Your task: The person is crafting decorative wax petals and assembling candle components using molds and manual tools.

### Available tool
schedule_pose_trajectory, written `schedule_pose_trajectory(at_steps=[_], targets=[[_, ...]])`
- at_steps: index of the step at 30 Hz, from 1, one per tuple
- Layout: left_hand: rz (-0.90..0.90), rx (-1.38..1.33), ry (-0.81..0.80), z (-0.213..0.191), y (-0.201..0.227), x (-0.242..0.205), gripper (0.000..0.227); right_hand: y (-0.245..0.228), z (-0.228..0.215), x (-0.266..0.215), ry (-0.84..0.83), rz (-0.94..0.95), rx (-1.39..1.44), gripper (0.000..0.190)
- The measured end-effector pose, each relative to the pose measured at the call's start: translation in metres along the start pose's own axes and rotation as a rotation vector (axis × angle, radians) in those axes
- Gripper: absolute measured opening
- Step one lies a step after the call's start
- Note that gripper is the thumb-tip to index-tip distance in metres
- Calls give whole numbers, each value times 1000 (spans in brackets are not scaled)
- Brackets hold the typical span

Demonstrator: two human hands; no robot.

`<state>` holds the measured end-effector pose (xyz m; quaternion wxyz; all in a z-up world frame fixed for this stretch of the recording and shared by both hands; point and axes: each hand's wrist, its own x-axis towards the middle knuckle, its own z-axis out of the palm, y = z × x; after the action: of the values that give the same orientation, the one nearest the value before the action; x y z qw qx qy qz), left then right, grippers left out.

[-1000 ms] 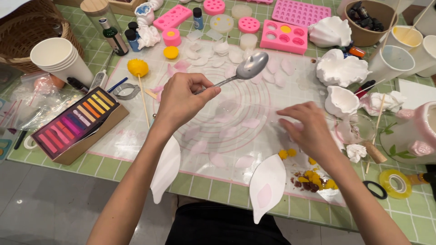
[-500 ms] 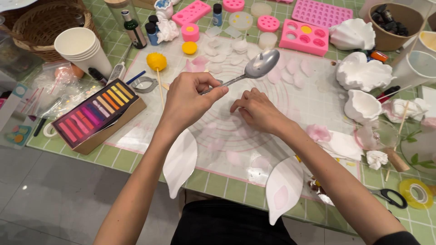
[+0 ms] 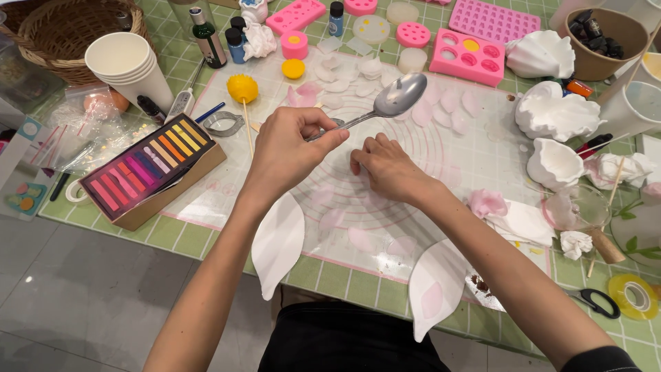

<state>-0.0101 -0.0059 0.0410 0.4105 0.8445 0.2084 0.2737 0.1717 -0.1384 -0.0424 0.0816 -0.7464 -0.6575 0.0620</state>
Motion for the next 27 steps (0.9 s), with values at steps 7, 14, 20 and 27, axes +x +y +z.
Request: schedule_pose_trajectory(at_steps=[7,14,20,27], targets=[[-39,11,-2,-4,1,-1,25,-1,-6,-1,13,-21,15,33],[-40,9,-9,-4,2,-1,25,0,-12,-18,111,-108,8,45],[-30,-6,-6,0,2,-1,24,-1,-12,-20,139,-153,-35,39],[-13,5,-2,-2,4,-1,25,-2,-17,-12,91,-194,27,13]])
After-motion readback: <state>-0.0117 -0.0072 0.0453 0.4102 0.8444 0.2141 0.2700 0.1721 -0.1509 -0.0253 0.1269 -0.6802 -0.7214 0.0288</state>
